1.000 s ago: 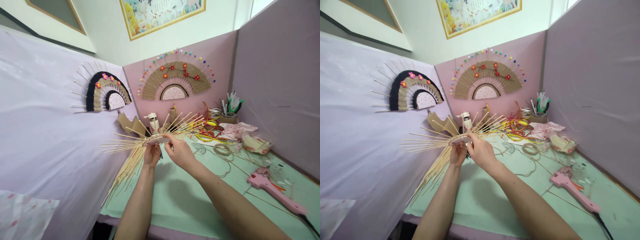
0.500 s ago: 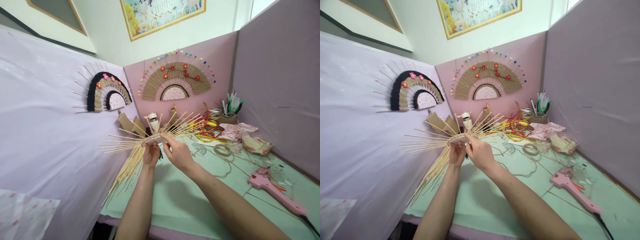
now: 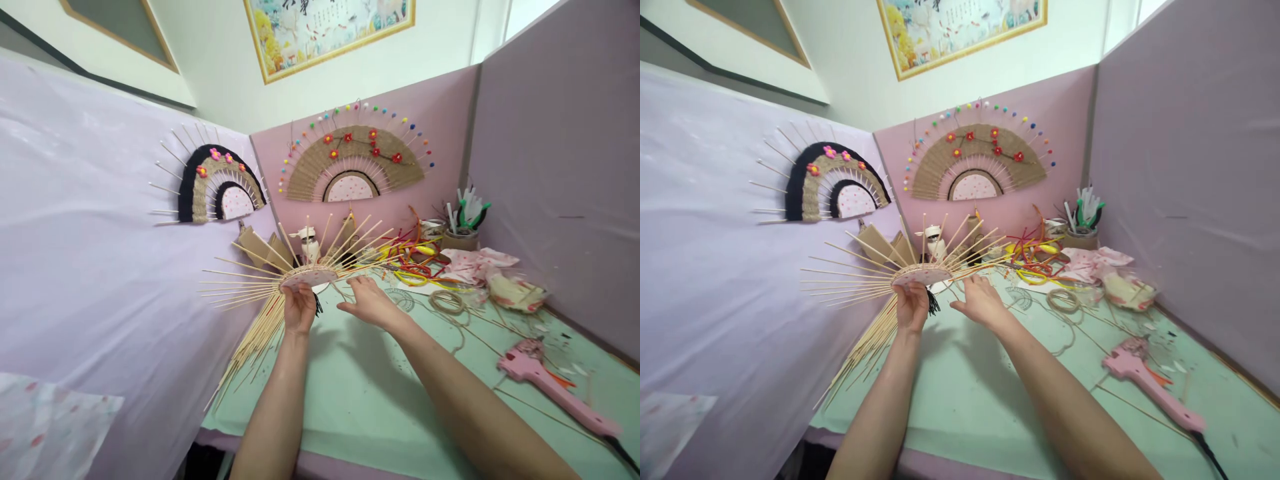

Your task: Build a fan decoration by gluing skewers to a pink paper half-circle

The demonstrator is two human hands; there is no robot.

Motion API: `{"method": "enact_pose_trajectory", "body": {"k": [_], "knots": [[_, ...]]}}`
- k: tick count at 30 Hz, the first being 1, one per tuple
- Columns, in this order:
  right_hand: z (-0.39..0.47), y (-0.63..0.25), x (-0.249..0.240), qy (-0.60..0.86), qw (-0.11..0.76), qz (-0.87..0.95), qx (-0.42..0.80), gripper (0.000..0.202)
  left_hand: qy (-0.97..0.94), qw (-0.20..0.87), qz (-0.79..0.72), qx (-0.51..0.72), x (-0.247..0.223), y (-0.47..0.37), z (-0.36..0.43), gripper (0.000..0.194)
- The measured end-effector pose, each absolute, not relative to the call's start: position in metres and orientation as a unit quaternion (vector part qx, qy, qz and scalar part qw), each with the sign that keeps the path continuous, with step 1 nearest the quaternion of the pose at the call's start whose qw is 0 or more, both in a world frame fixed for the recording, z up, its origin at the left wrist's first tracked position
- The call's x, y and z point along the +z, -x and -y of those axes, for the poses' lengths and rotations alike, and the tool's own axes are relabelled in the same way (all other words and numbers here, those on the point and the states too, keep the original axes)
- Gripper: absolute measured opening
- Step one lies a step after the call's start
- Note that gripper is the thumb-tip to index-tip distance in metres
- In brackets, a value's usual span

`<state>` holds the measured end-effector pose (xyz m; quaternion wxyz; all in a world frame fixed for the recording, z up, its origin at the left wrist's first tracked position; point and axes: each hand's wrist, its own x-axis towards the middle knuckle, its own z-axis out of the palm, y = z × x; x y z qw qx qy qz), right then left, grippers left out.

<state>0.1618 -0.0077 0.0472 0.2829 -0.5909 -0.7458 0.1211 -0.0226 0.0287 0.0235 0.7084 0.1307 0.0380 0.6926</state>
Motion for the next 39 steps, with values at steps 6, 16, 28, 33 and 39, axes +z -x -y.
{"method": "enact_pose_trajectory", "body": {"k": [6, 16, 28, 33, 39], "knots": [[-0.011, -0.170, 0.034, 0.508, 0.262, 0.754, 0.322, 0.014, -0.130, 0.697, -0.033, 0.704, 0.026, 0.025, -0.030, 0.037], [-0.006, -0.271, 0.063, 0.490, 0.373, 0.678, 0.401, 0.035, -0.138, 0.693, -0.036, 0.707, 0.021, 0.028, -0.039, 0.036], [0.043, -0.240, 0.116, 0.388, 0.666, 0.598, 0.221, 0.024, -0.197, 0.700, -0.095, 0.680, 0.013, 0.019, -0.040, 0.023], [0.042, -0.236, 0.115, 0.393, 0.700, 0.576, 0.152, 0.021, -0.225, 0.702, -0.118, 0.666, 0.012, 0.016, -0.039, 0.016], [0.038, -0.240, 0.114, 0.431, 0.718, 0.535, 0.114, 0.022, -0.222, 0.715, -0.114, 0.653, 0.012, 0.014, -0.037, 0.014]]}}
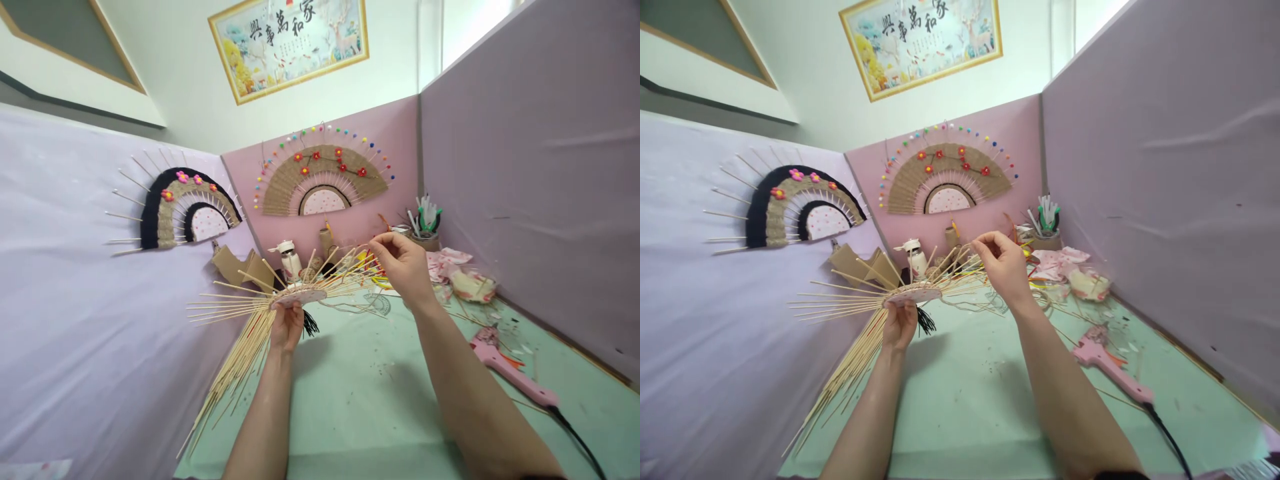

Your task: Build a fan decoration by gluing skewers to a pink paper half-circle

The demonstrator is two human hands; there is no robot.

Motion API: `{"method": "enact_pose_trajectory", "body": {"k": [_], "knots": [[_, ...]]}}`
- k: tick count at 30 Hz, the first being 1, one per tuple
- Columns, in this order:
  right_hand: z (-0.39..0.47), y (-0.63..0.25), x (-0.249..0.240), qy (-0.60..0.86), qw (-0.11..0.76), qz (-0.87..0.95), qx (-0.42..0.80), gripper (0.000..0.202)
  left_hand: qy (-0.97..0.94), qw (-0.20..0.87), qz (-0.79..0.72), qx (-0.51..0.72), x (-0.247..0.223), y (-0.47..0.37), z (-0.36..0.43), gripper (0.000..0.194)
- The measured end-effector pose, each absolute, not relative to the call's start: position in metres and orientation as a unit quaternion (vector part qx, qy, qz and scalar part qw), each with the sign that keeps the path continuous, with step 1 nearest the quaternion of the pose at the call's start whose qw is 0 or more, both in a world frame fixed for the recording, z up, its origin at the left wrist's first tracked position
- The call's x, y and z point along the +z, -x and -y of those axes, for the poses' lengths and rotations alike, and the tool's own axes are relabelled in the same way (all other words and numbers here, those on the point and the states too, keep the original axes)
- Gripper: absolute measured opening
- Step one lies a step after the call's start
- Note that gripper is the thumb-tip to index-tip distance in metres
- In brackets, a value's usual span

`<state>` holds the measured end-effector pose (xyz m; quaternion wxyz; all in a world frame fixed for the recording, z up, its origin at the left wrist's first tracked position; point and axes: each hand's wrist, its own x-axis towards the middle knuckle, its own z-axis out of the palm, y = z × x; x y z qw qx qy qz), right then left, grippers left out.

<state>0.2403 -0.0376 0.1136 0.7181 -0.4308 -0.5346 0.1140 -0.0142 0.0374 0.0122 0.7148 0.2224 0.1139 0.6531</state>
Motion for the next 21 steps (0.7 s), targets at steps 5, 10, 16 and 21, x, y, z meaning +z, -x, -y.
{"method": "enact_pose_trajectory", "body": {"k": [5, 10, 16, 21], "knots": [[0.040, -0.241, 0.113, 0.524, 0.629, 0.574, 0.024, 0.020, -0.213, 0.704, -0.113, 0.668, 0.017, 0.015, -0.036, 0.015], [0.033, -0.235, 0.106, 0.594, 0.458, 0.659, 0.061, 0.017, -0.179, 0.703, -0.080, 0.683, 0.019, 0.020, -0.037, 0.025], [0.003, -0.206, 0.074, 0.622, 0.255, 0.726, 0.143, 0.015, -0.174, 0.710, -0.052, 0.681, 0.015, 0.024, -0.040, 0.031], [-0.015, -0.178, 0.040, 0.630, 0.190, 0.731, 0.182, 0.013, -0.173, 0.710, -0.051, 0.680, 0.017, 0.022, -0.037, 0.035]]}}
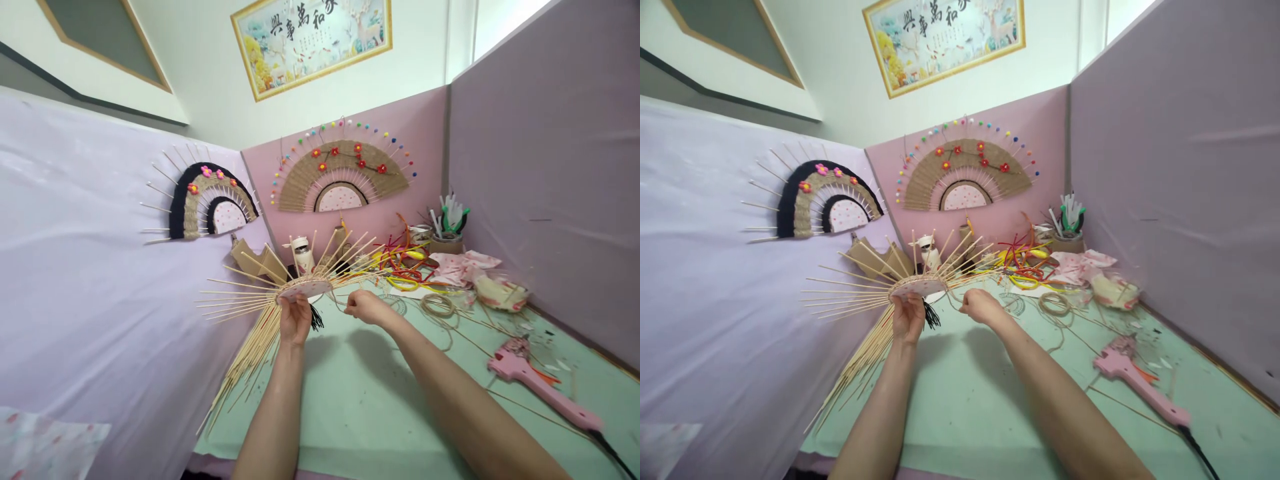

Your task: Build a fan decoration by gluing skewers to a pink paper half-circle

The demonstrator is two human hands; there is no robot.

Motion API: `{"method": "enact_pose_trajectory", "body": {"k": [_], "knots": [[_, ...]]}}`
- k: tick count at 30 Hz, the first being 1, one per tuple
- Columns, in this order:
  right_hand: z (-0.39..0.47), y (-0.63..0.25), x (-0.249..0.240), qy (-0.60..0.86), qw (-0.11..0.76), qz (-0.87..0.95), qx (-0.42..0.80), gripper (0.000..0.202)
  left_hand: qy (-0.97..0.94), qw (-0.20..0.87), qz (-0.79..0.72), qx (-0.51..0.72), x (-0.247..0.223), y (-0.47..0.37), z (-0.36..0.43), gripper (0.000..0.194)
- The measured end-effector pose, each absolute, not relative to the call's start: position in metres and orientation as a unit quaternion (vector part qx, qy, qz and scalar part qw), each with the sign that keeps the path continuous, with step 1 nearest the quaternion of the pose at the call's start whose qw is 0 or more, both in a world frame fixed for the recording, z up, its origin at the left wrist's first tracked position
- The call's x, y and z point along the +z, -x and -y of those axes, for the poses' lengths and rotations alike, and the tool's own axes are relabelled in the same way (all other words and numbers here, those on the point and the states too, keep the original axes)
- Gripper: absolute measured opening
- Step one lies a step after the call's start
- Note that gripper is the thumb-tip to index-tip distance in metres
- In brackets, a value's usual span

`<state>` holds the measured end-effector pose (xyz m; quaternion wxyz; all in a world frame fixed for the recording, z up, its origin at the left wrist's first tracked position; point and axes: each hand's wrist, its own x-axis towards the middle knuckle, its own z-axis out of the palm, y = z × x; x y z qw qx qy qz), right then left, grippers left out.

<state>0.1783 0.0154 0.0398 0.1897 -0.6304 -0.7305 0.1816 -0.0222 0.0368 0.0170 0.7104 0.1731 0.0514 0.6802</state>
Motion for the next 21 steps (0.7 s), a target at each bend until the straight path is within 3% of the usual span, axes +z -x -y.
{"method": "enact_pose_trajectory", "body": {"k": [7, 13, 16, 18, 21], "knots": [[-0.019, -0.173, 0.020, 0.703, 0.146, 0.678, 0.157, 0.018, -0.165, 0.715, -0.058, 0.677, 0.018, 0.017, -0.033, 0.034], [-0.006, -0.191, 0.027, 0.713, 0.163, 0.674, 0.100, 0.026, -0.166, 0.717, -0.051, 0.675, 0.017, 0.017, -0.033, 0.034], [0.004, -0.193, 0.037, 0.695, 0.188, 0.689, 0.082, 0.019, -0.162, 0.715, -0.059, 0.678, 0.018, 0.016, -0.033, 0.032], [0.010, -0.188, 0.043, 0.658, 0.241, 0.711, 0.064, 0.015, -0.161, 0.715, -0.067, 0.677, 0.020, 0.015, -0.033, 0.031], [0.016, -0.174, 0.047, 0.502, 0.437, 0.746, 0.007, 0.018, -0.163, 0.707, -0.080, 0.683, 0.022, 0.013, -0.033, 0.032]]}}
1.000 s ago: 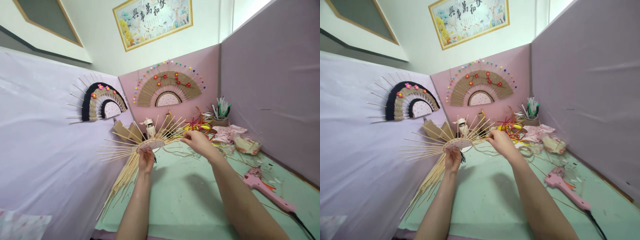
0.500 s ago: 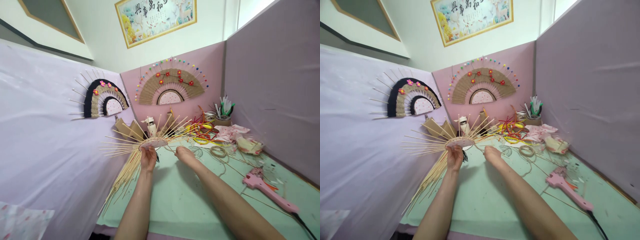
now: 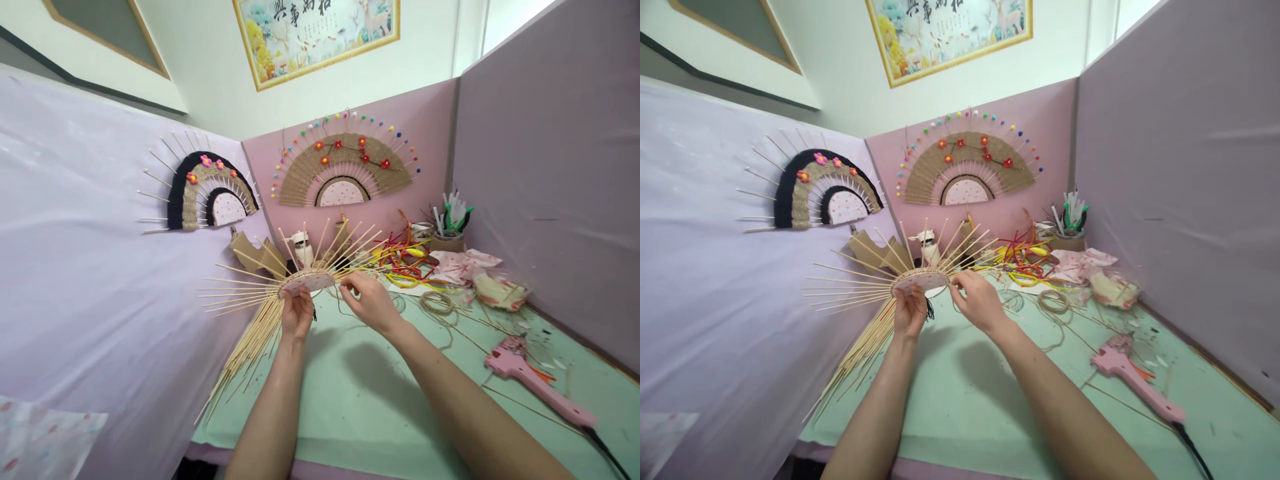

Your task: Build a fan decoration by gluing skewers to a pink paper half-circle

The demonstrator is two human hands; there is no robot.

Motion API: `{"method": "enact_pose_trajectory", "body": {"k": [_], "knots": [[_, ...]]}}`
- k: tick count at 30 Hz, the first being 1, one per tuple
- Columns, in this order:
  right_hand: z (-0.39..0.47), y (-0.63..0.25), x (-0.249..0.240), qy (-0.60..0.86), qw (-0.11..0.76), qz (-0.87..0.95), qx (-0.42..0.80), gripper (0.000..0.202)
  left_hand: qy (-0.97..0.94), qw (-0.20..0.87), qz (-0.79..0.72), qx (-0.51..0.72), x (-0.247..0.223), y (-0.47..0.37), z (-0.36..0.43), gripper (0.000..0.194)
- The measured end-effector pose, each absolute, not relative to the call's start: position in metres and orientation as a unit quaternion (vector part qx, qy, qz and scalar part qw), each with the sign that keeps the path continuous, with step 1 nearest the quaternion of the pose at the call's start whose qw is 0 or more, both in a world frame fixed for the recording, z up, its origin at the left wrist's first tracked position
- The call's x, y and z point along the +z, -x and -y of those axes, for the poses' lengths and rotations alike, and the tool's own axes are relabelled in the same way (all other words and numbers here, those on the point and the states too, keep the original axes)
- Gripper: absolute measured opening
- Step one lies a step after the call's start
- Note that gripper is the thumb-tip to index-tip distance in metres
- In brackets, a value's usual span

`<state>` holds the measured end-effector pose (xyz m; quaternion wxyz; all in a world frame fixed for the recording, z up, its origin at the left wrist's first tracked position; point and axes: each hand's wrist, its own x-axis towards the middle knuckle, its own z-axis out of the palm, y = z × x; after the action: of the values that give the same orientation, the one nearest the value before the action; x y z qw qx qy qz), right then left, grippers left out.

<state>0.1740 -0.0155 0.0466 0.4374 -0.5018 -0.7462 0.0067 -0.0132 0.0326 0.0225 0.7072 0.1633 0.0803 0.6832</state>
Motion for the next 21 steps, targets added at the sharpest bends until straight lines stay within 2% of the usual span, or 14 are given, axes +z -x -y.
{"method": "enact_pose_trajectory", "body": {"k": [2, 4, 7, 10, 21], "knots": [[0.017, -0.164, 0.043, 0.385, 0.548, 0.742, -0.028, 0.019, -0.171, 0.697, -0.096, 0.690, 0.023, 0.012, -0.032, 0.030], [0.017, -0.156, 0.038, 0.337, 0.581, 0.740, -0.040, 0.031, -0.184, 0.687, -0.112, 0.694, 0.023, 0.011, -0.032, 0.026], [0.016, -0.149, 0.030, 0.336, 0.582, 0.739, -0.044, 0.045, -0.212, 0.683, -0.117, 0.689, 0.020, 0.011, -0.032, 0.019], [0.014, -0.146, 0.026, 0.353, 0.586, 0.728, -0.048, 0.049, -0.235, 0.681, -0.113, 0.684, 0.016, 0.011, -0.034, 0.016], [0.009, -0.143, 0.018, 0.392, 0.605, 0.693, -0.001, 0.037, -0.310, 0.656, -0.127, 0.676, 0.009, 0.009, -0.037, 0.023]]}}
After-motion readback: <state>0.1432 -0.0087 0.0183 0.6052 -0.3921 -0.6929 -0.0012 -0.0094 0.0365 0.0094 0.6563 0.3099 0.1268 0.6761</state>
